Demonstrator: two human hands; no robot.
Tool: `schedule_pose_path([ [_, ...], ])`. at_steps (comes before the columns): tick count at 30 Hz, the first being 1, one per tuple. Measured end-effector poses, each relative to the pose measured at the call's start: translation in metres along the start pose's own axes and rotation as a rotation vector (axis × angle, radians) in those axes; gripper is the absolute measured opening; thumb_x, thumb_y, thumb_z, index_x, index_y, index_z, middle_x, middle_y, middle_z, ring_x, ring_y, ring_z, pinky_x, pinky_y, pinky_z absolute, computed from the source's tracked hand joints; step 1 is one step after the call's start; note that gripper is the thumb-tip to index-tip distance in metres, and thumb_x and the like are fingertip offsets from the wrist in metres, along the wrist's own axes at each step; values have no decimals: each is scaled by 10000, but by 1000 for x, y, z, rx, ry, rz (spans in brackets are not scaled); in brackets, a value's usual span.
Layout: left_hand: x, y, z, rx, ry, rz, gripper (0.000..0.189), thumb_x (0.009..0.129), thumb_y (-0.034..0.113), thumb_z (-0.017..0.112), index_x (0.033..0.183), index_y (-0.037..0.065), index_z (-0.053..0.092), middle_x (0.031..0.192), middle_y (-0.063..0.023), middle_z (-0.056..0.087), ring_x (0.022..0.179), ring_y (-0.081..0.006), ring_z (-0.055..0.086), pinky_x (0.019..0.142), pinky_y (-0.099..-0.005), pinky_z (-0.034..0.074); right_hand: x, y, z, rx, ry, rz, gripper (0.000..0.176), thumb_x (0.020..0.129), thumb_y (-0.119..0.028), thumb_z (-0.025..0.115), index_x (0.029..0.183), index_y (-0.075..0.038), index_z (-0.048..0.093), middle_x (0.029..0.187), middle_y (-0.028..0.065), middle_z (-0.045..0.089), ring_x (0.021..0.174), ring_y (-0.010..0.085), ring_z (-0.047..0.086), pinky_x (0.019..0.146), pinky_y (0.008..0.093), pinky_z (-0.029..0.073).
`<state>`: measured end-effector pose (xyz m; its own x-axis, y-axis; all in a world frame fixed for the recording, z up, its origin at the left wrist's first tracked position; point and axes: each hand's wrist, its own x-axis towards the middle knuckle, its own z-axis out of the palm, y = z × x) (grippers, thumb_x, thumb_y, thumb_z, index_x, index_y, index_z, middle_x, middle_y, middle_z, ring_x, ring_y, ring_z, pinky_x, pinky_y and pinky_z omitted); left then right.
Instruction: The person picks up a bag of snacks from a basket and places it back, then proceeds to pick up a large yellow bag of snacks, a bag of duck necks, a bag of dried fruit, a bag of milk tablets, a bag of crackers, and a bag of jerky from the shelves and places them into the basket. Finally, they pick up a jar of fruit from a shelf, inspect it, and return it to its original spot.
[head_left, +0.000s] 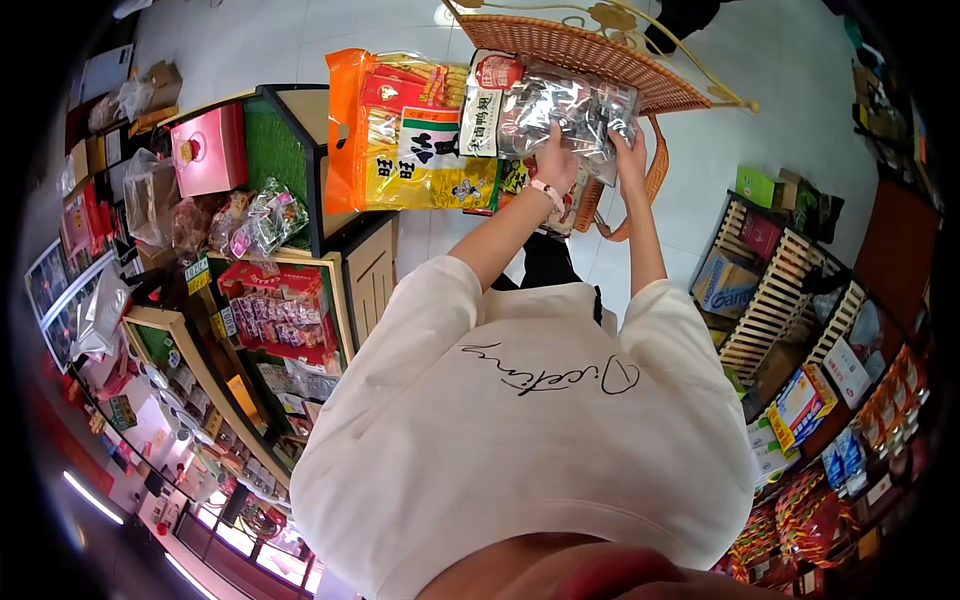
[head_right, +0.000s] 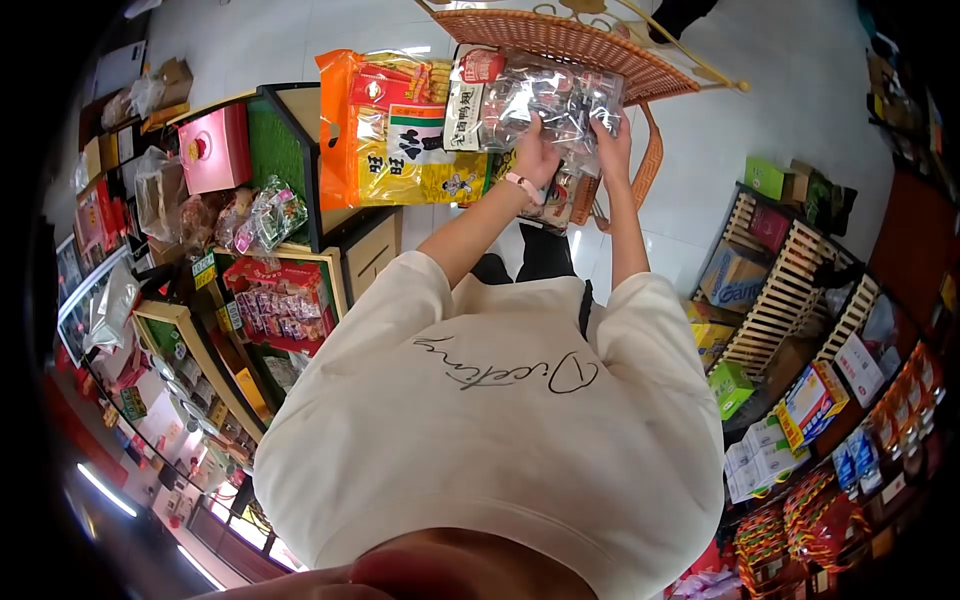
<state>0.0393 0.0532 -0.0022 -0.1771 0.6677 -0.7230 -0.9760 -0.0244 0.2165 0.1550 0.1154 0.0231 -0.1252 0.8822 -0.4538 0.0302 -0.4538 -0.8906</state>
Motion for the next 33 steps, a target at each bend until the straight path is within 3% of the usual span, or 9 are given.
schedule_pose_path([
  [11, -92, 60, -94, 676, 14, -167, 447, 870, 436, 495, 1177, 112, 489, 1066, -55, 590, 859, -105, 543, 785, -263, 428, 4, 19, -10, -74, -37, 34, 642, 812, -171, 597, 1334, -4, 263, 1176, 143, 492, 1052, 196, 482, 901, 297, 375],
  [15, -141, 94, -206, 945, 350, -7, 370, 837, 396, 549, 1038, 88, 583, 899, -66, 647, 748, -112, 594, 628, -228, 442, -7, 12, -2, -47, 60, 124, 667, 828, -306, 574, 1331, 3, 266, 1215, 162, 464, 1106, 229, 455, 938, 315, 348],
  [17, -172, 100, -291, 1095, 414, 242, 327, 835, 336, 557, 1013, 62, 584, 877, -78, 651, 713, -118, 596, 604, -228, 452, -13, 33, -6, -215, 179, 25, 681, 846, -391, 521, 1335, 4, 260, 1240, 181, 435, 1131, 250, 438, 950, 327, 337],
  [19, -214, 108, -339, 968, 559, 261, 297, 828, 292, 565, 994, 47, 587, 841, -84, 653, 712, -130, 605, 623, -246, 469, -52, 22, 8, -93, 279, -5, 662, 850, -394, 492, 1321, 27, 291, 1282, 184, 417, 1195, 293, 385, 1004, 359, 271],
  [21, -259, 110, -373, 855, 685, 218, 303, 821, 305, 557, 977, 49, 599, 810, -84, 659, 729, -146, 617, 649, -263, 478, -98, 25, 19, -506, 556, -323, 627, 860, -411, 462, 1287, 33, 342, 1278, 210, 426, 1176, 346, 410, 1001, 402, 291],
  [25, -346, 93, -430, 1360, 863, 353, 271, 807, 295, 517, 918, 79, 639, 777, -99, 666, 733, -204, 638, 677, -307, 483, -148, 74, 37, -643, 613, 163, 595, 863, -406, 456, 1255, 35, 386, 1288, 226, 419, 1134, 371, 455, 983, 420, 328],
  [27, -375, 73, -464, 1208, 823, 324, 270, 804, 294, 514, 913, 88, 650, 784, -101, 668, 751, -214, 641, 683, -315, 486, -158, 126, 47, -850, 558, 169, 553, 848, -387, 482, 1197, 40, 452, 1212, 236, 490, 1066, 367, 515, 920, 422, 387],
  [29, -394, 48, -500, 1067, 781, 329, 278, 800, 303, 515, 913, 94, 658, 786, -100, 670, 765, -220, 643, 689, -323, 487, -139, 209, 38, -788, 23, -175, 510, 834, -343, 483, 1164, 46, 481, 1126, 252, 544, 1031, 358, 541, 859, 404, 420],
  [33, -435, 1, -541, 963, 795, 358, 297, 807, 319, 512, 946, 105, 662, 826, -115, 668, 781, -227, 645, 702, -336, 492, -208, 235, 111, -1138, -231, 3, 419, 776, -191, 506, 1138, 21, 490, 1040, 226, 592, 997, 366, 560, 804, 397, 445],
])
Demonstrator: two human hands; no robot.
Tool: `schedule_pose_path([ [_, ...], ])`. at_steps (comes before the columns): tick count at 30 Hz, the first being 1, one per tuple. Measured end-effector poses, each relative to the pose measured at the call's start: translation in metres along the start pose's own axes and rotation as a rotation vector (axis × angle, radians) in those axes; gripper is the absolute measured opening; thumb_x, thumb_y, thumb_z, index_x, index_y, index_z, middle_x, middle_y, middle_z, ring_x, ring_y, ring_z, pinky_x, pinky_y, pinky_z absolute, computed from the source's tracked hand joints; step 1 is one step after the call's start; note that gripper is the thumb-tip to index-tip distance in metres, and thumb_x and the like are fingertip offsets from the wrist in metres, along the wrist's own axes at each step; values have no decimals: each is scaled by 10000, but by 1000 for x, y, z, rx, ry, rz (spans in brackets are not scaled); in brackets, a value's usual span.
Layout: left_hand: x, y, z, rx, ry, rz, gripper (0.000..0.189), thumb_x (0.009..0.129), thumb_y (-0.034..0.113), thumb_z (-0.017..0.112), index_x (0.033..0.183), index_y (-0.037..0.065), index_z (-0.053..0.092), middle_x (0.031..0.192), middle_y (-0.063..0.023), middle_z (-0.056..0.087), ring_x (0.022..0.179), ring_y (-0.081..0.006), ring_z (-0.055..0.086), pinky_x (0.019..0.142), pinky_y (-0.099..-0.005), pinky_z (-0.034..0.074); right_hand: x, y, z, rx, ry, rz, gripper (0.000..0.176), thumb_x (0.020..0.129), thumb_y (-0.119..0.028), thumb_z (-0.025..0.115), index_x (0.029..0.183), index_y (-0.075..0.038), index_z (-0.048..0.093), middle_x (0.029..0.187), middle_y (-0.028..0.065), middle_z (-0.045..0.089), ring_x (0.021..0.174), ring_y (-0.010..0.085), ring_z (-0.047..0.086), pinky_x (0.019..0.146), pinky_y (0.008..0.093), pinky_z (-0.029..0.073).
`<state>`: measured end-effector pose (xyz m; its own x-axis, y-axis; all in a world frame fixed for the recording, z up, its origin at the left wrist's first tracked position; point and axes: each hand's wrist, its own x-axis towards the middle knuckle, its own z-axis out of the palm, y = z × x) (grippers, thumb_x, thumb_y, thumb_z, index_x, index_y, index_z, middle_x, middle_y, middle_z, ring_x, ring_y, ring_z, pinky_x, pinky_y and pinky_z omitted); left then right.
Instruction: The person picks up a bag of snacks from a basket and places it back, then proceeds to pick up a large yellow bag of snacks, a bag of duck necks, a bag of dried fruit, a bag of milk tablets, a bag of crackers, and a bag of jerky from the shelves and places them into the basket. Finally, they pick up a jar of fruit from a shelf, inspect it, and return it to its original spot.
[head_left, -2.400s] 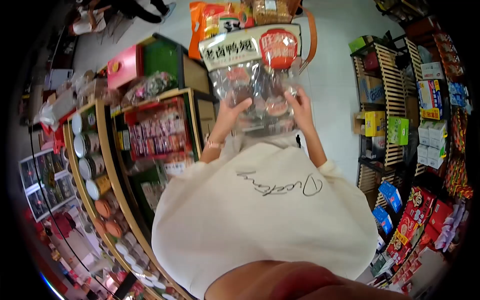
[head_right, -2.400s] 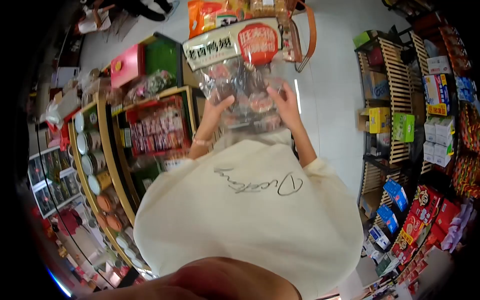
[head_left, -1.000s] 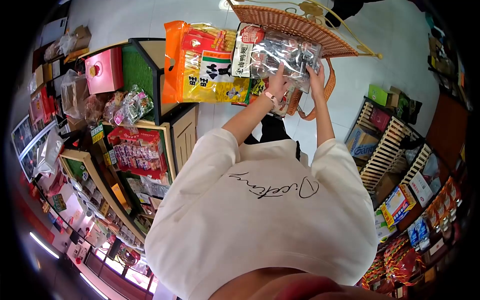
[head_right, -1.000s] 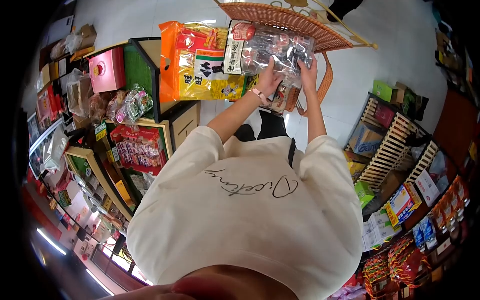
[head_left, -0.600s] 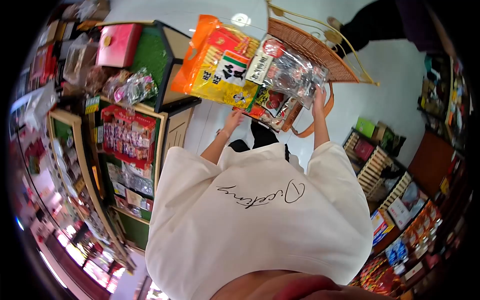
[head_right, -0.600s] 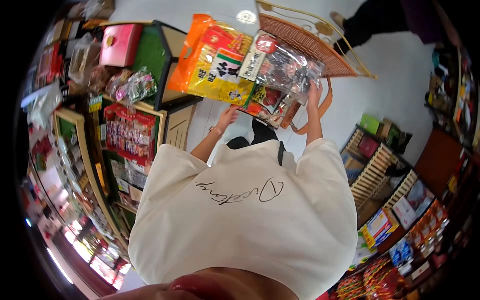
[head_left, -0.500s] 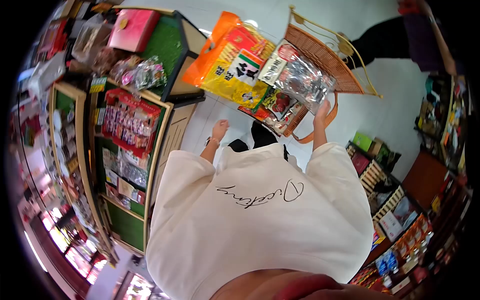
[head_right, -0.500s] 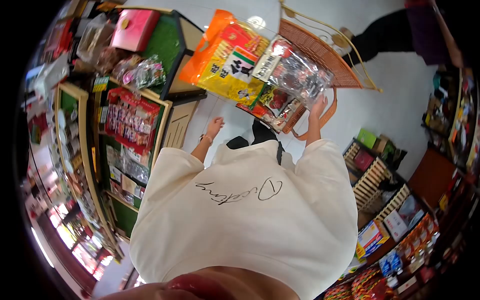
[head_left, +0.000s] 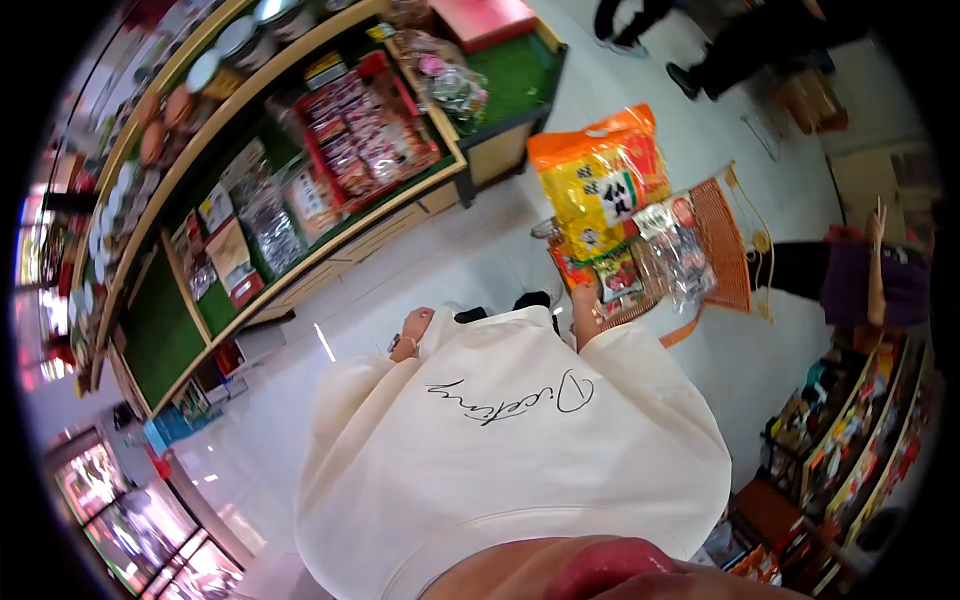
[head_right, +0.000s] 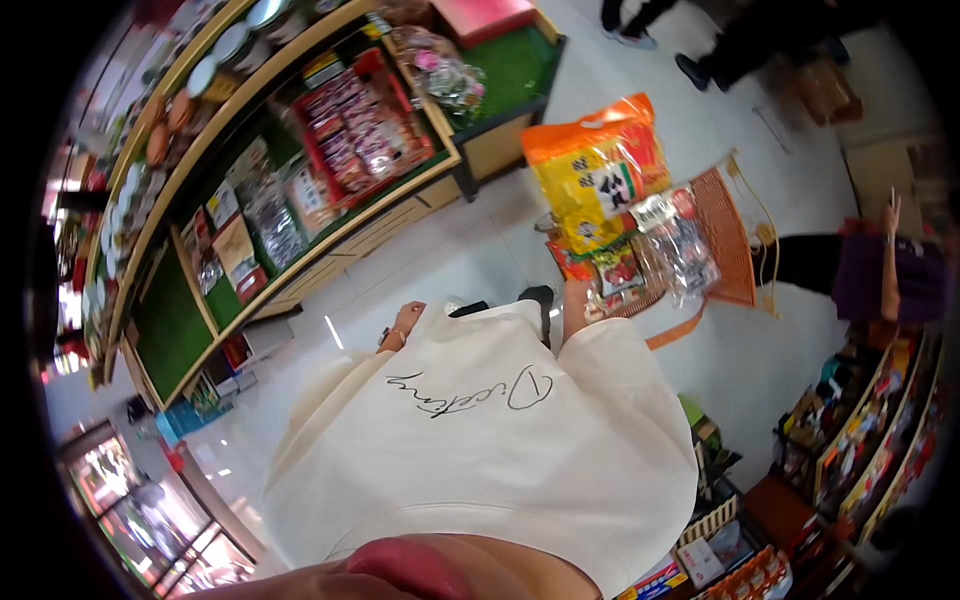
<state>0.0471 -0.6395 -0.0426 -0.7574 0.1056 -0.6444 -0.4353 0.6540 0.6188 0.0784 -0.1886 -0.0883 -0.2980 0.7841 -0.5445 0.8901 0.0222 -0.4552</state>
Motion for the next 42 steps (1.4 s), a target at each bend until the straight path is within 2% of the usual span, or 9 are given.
schedule_pose_path([
  [5, -35, -67, -28, 8, 183, 24, 283, 819, 283, 504, 968, 96, 656, 845, -127, 664, 774, -208, 644, 681, -318, 498, -79, -88, 64, -245, -9, -274, 400, 779, -132, 488, 1143, 25, 434, 1091, 253, 550, 944, 337, 598, 752, 374, 487],
  [8, -74, -107, -49, -39, 309, -70, 278, 823, 260, 501, 976, 83, 652, 844, -128, 662, 773, -197, 644, 666, -307, 501, -55, -83, 154, 18, -301, -587, 358, 795, -53, 446, 1141, 36, 430, 1062, 219, 540, 724, 286, 644, 677, 339, 511],
  [15, -115, -176, -87, -840, 441, -496, 257, 825, 180, 492, 961, 19, 639, 813, -118, 655, 723, -179, 630, 595, -273, 501, -135, -145, 224, -275, -432, -899, 321, 800, -48, 424, 1103, 10, 514, 904, 143, 601, 895, 249, 605, 721, 330, 496],
  [21, -106, -199, -98, -935, 428, -529, 260, 820, 205, 523, 971, 28, 639, 782, -105, 653, 677, -156, 619, 573, -265, 489, -158, -188, 269, -396, -653, -906, 291, 790, -101, 506, 1064, -20, 563, 842, 95, 615, 825, 208, 587, 705, 336, 483],
  [24, -100, -181, -133, -580, 411, -420, 302, 811, 250, 539, 1009, 41, 631, 844, -135, 659, 762, -208, 636, 659, -301, 501, -184, -215, 294, -481, -903, -811, 278, 800, -161, 512, 1054, -73, 581, 820, 61, 606, 752, 172, 561, 642, 328, 460],
  [28, -76, -180, -179, -456, 384, -500, 373, 787, 328, 558, 1022, 46, 625, 997, -199, 623, 968, -321, 591, 839, -351, 455, -255, -278, 330, -795, -978, -421, 267, 800, -244, 516, 1030, -139, 603, 802, 20, 595, 685, 138, 525, 587, 304, 426],
  [36, 11, -171, -319, -805, 467, -346, 312, 830, 300, 525, 959, 37, 632, 804, -83, 652, 743, -159, 616, 665, -275, 482, -354, -356, 479, -775, -1523, -382, 274, 849, -274, 523, 950, -35, 611, 649, 43, 556, 497, 108, 465, 454, 215, 385],
  [38, 43, -194, -340, -694, 461, -263, 309, 861, 252, 511, 1028, 12, 611, 837, -77, 646, 735, -126, 576, 657, -254, 464, -400, -399, 488, -660, -1523, -261, 334, 863, -229, 507, 1097, 6, 545, 724, 84, 605, 480, 117, 511, 454, 204, 401],
  [42, 72, -154, -417, -458, 582, -276, 335, 851, 244, 530, 1032, -33, 586, 859, -143, 648, 792, -224, 616, 740, -294, 472, -439, -419, 530, -614, -1350, -425, 588, 849, -253, 526, 1330, -12, 289, 1092, 174, 534, 851, 197, 569, 657, 268, 467],
])
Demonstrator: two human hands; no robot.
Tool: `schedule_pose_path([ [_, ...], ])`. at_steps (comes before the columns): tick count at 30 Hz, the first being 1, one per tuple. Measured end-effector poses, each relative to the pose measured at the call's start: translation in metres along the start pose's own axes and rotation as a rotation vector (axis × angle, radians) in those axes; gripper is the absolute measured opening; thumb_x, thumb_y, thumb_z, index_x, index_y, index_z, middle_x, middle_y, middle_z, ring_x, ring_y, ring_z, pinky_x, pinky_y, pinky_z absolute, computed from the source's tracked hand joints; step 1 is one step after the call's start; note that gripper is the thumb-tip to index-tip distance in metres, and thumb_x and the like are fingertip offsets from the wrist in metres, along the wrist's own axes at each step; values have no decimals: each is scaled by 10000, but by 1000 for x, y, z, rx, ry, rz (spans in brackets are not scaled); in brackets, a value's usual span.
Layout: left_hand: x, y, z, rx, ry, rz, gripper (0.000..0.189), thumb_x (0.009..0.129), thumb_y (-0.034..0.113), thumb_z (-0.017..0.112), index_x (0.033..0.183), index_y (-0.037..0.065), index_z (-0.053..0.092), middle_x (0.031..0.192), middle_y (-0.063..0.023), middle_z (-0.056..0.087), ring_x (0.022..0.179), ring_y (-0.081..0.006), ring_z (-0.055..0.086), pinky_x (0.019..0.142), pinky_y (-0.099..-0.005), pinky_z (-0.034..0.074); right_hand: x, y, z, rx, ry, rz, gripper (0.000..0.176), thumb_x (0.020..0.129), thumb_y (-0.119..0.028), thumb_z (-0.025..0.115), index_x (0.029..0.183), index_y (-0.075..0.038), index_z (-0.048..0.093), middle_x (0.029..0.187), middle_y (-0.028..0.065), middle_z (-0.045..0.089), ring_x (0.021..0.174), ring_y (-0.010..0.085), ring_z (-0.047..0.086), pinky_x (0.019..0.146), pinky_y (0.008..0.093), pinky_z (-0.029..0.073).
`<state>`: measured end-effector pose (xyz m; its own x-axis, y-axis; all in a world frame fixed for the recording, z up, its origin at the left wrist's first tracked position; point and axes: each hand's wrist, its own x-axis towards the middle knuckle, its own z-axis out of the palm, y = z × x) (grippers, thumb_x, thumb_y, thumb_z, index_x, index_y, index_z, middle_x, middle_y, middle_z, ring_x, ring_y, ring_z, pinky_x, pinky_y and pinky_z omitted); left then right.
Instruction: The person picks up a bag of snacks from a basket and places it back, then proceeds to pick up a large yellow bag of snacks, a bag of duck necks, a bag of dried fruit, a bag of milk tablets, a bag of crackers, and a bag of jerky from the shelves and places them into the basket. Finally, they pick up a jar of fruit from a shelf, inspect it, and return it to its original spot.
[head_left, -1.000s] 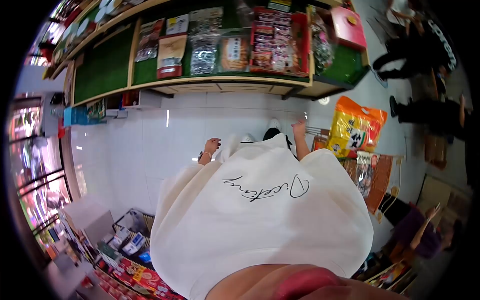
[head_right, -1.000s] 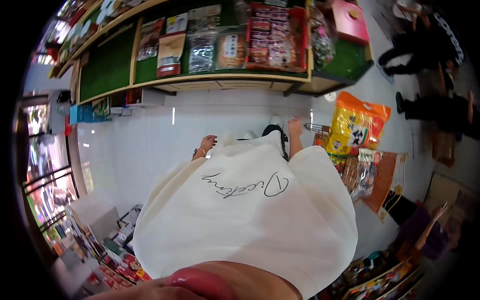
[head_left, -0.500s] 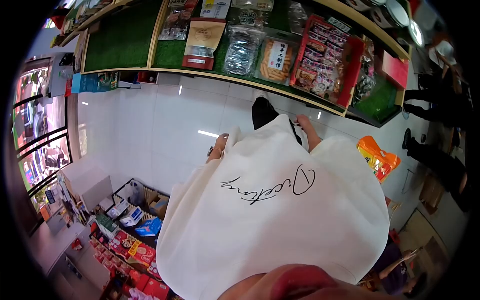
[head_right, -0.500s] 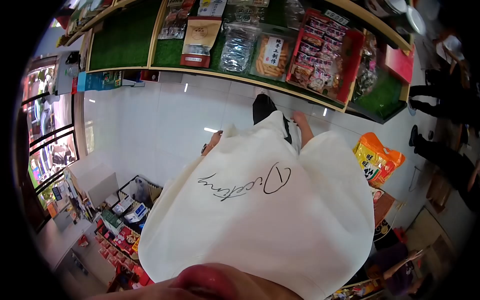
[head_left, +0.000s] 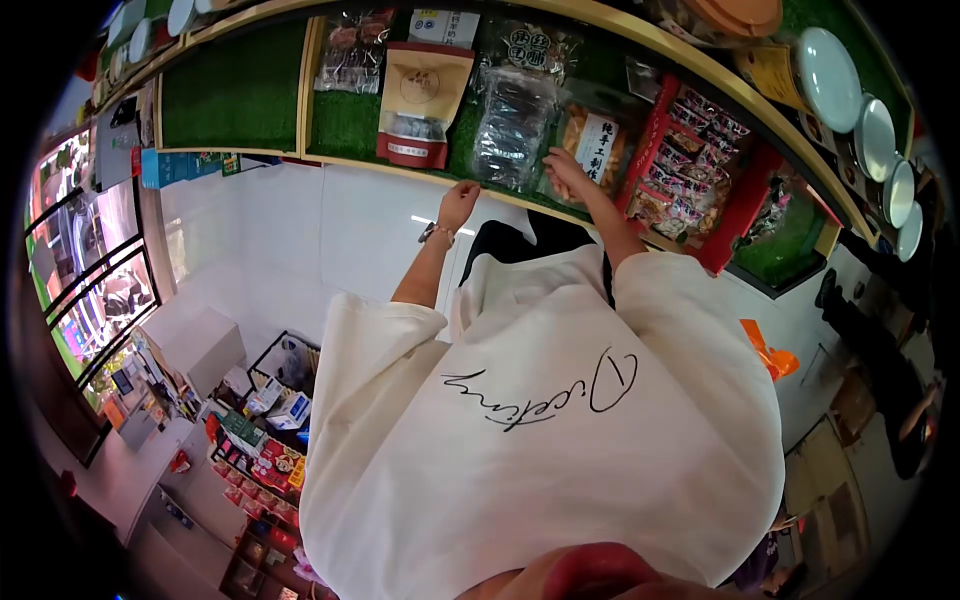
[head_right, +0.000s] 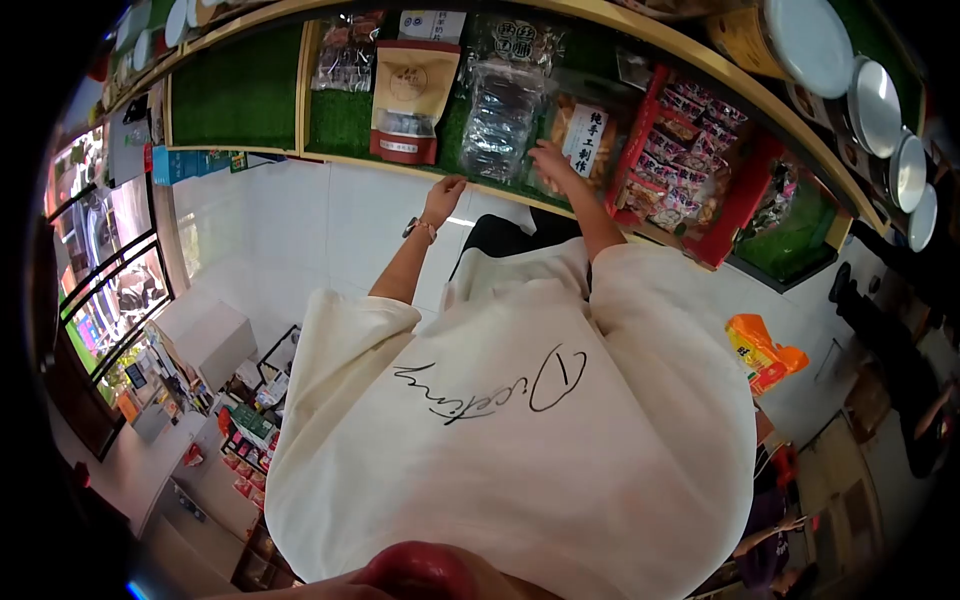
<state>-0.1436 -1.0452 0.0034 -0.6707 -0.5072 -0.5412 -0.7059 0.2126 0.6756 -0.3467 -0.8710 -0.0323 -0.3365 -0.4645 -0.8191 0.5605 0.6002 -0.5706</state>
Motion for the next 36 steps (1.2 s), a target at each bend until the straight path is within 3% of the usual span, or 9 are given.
schedule_pose_path([
  [3, 41, 7, -5, -38, -46, 91, 414, 829, 273, 567, 1091, -47, 543, 989, -207, 609, 909, -286, 594, 813, -330, 449, 20, -14, 9, -46, 34, 54, 795, 801, -257, 573, 1404, -38, 103, 1389, 178, 269, 1206, 282, 355, 900, 341, 389],
  [7, 82, 20, -8, 89, -28, 82, 602, 756, 271, 626, 1241, -18, 415, 1234, -256, 447, 1069, -319, 500, 880, -356, 402, 23, -14, 30, 116, 197, 9, 823, 733, -250, 625, 1358, 61, 188, 1250, 218, 442, 1119, 284, 461, 927, 324, 359],
  [14, 126, 29, 0, -561, -315, -180, 959, 698, 330, 703, 1352, -101, 148, 1214, -213, 468, 1037, -236, 517, 860, -282, 414, 13, -25, 41, 242, 208, 36, 650, 733, -245, 669, 1269, -13, 385, 1066, 109, 566, 931, 197, 525, 821, 302, 387],
  [17, 145, 10, -5, -393, -344, -277, 768, 770, 274, 651, 1325, -72, 250, 1223, -147, 473, 1110, -209, 459, 954, -289, 329, 13, -22, 56, 233, 348, 8, 545, 755, -264, 672, 1184, -29, 432, 1021, 91, 570, 874, 175, 526, 775, 289, 394],
  [21, 153, 6, -13, -429, -466, -235, 513, 756, 217, 673, 1136, -23, 426, 1070, -105, 528, 965, -162, 508, 887, -268, 374, 4, -27, 91, 270, 549, -230, 282, 807, -182, 636, 907, -57, 404, 815, 37, 525, 745, 96, 469, 654, 269, 383],
  [25, 116, 36, -24, -728, -383, -216, 352, 737, 156, 700, 960, 27, 460, 896, -61, 544, 880, -127, 512, 816, -231, 393, -7, -13, 112, 411, 622, -496, 216, 820, -70, 610, 885, -66, 404, 806, 10, 522, 726, 68, 466, 640, 240, 388],
  [29, 82, 63, -46, -598, -522, 47, 325, 784, 193, 670, 995, 38, 477, 927, -26, 550, 870, -107, 504, 812, -256, 389, -62, -23, 96, 507, 652, -622, 214, 796, -9, 610, 854, -60, 410, 829, 18, 541, 802, 81, 507, 710, 223, 407],
  [34, 42, 127, -85, -570, -1008, -248, 449, 846, 307, 582, 1207, 74, 453, 1174, -20, 520, 1064, -155, 487, 921, -304, 347, -176, -36, 104, 624, 658, -712, 185, 811, 3, 585, 880, -68, 429, 887, 5, 541, 861, 77, 498, 769, 237, 396],
  [36, 0, 163, -94, -499, -1063, -66, 494, 831, 264, 606, 1238, 47, 428, 1227, -51, 488, 1099, -170, 470, 953, -318, 336, -211, -27, 119, 623, 675, -775, 179, 827, 4, 569, 895, -74, 422, 906, 8, 545, 860, 80, 504, 761, 250, 411],
])
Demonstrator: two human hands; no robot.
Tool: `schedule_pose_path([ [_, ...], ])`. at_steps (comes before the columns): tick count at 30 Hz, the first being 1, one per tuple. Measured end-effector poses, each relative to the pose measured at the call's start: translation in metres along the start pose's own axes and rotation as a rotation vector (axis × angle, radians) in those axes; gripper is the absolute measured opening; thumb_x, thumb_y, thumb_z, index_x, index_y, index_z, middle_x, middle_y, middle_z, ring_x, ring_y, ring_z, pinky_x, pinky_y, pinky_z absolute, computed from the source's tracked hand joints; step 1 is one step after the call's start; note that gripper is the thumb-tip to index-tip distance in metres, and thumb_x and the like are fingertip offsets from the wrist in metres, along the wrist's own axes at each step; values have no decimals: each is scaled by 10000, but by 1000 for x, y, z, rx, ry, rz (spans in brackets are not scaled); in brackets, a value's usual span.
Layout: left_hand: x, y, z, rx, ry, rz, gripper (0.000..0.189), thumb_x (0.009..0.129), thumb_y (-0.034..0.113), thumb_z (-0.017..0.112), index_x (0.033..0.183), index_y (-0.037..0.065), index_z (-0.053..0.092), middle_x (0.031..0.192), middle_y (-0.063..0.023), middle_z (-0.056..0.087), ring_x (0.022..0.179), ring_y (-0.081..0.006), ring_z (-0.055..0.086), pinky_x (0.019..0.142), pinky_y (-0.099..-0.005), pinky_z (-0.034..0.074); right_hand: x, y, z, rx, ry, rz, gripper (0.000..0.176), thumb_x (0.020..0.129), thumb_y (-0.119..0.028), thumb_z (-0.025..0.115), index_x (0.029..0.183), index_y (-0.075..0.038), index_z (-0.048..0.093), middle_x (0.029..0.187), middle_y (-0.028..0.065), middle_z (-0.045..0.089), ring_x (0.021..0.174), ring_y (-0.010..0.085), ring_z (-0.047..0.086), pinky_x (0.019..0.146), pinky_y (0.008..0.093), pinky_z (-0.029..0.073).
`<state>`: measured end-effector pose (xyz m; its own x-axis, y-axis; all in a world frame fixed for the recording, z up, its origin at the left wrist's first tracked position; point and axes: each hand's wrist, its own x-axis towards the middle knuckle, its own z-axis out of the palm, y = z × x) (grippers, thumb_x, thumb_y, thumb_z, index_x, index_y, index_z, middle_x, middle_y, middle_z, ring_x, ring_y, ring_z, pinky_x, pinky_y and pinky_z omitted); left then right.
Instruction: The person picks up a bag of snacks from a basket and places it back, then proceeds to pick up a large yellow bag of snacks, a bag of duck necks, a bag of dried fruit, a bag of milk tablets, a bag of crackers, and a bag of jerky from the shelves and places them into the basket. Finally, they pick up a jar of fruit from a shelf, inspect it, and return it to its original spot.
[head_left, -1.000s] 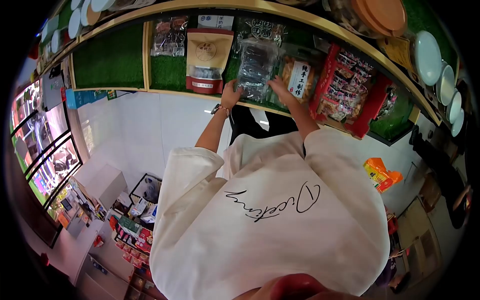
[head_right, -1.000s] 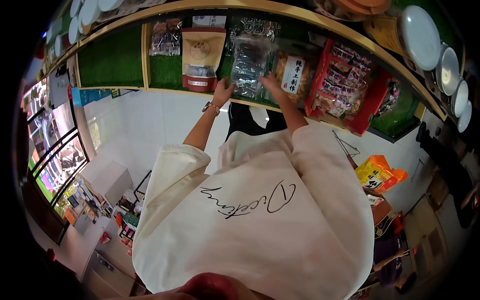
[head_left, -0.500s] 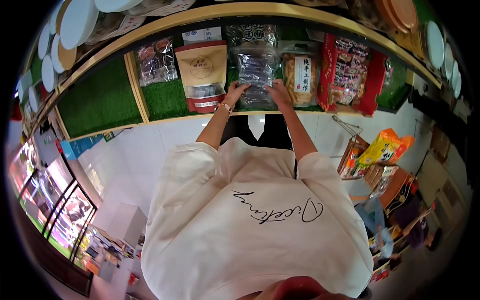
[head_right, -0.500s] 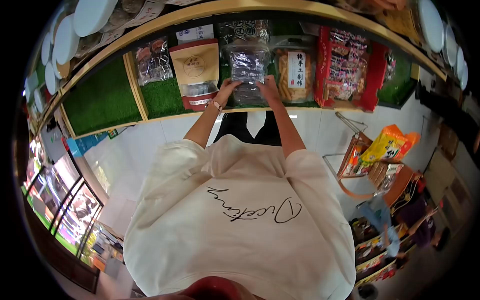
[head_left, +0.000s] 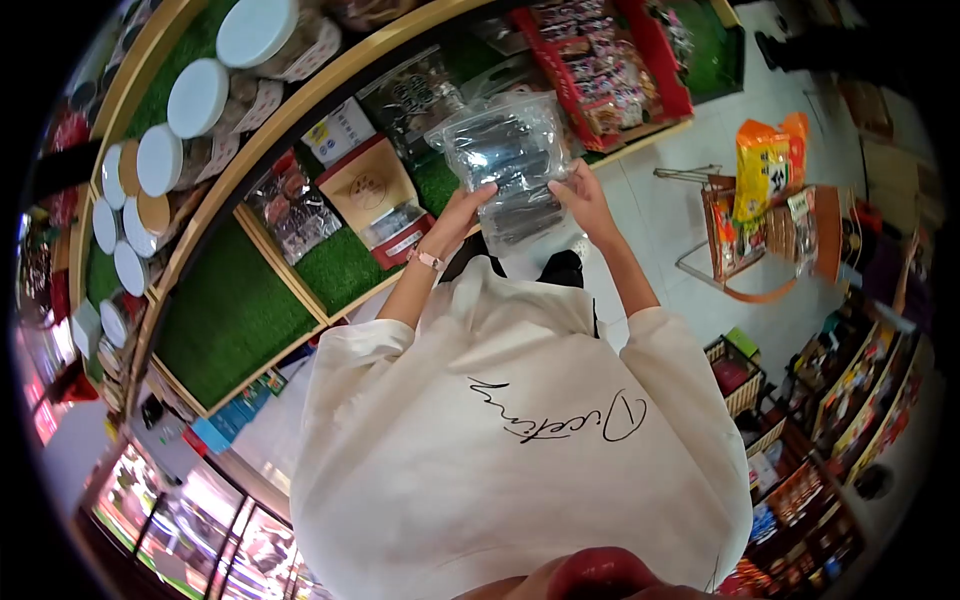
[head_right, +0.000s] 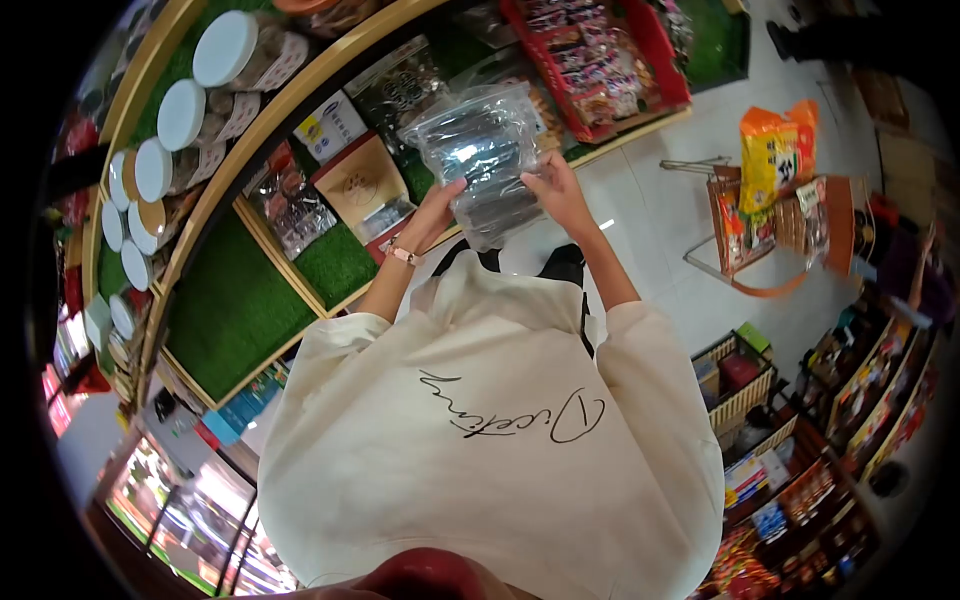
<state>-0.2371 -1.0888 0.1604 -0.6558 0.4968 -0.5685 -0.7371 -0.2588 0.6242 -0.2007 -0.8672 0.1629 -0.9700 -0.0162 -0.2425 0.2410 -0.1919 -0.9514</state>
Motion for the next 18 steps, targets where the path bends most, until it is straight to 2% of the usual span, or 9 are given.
schedule_pose_path([
  [3, -15, 5, 42, 92, -68, 161, 441, 792, 176, 653, 1152, -22, 494, 1067, -78, 585, 980, -142, 535, 870, -294, 420, -46, -23, -7, 34, 122, -66, 184, 834, -11, 565, 956, -66, 439, 958, 20, 556, 893, 93, 509, 779, 249, 408],
  [6, -26, 8, 90, 238, -139, 280, 423, 763, 123, 672, 1121, -33, 510, 1054, -92, 590, 942, -142, 550, 839, -287, 433, -84, -45, -22, 39, 239, -69, 214, 840, -28, 566, 1013, -58, 443, 991, 34, 564, 918, 103, 517, 805, 249, 406],
  [10, -29, -2, 151, 244, -200, 303, 391, 746, 99, 671, 1080, -42, 524, 1025, -92, 595, 916, -148, 555, 827, -287, 437, -133, -68, -55, 55, 330, -180, 244, 850, -51, 563, 1059, -51, 438, 1012, 44, 567, 942, 109, 520, 835, 250, 399],
  [18, -38, -72, 255, 135, -277, 280, 416, 747, 76, 664, 1119, -11, 499, 1071, -91, 569, 957, -166, 542, 838, -290, 426, -226, -97, -136, -19, 419, -289, 211, 856, -62, 561, 1027, -50, 438, 1002, 40, 564, 935, 96, 498, 823, 239, 389],
])
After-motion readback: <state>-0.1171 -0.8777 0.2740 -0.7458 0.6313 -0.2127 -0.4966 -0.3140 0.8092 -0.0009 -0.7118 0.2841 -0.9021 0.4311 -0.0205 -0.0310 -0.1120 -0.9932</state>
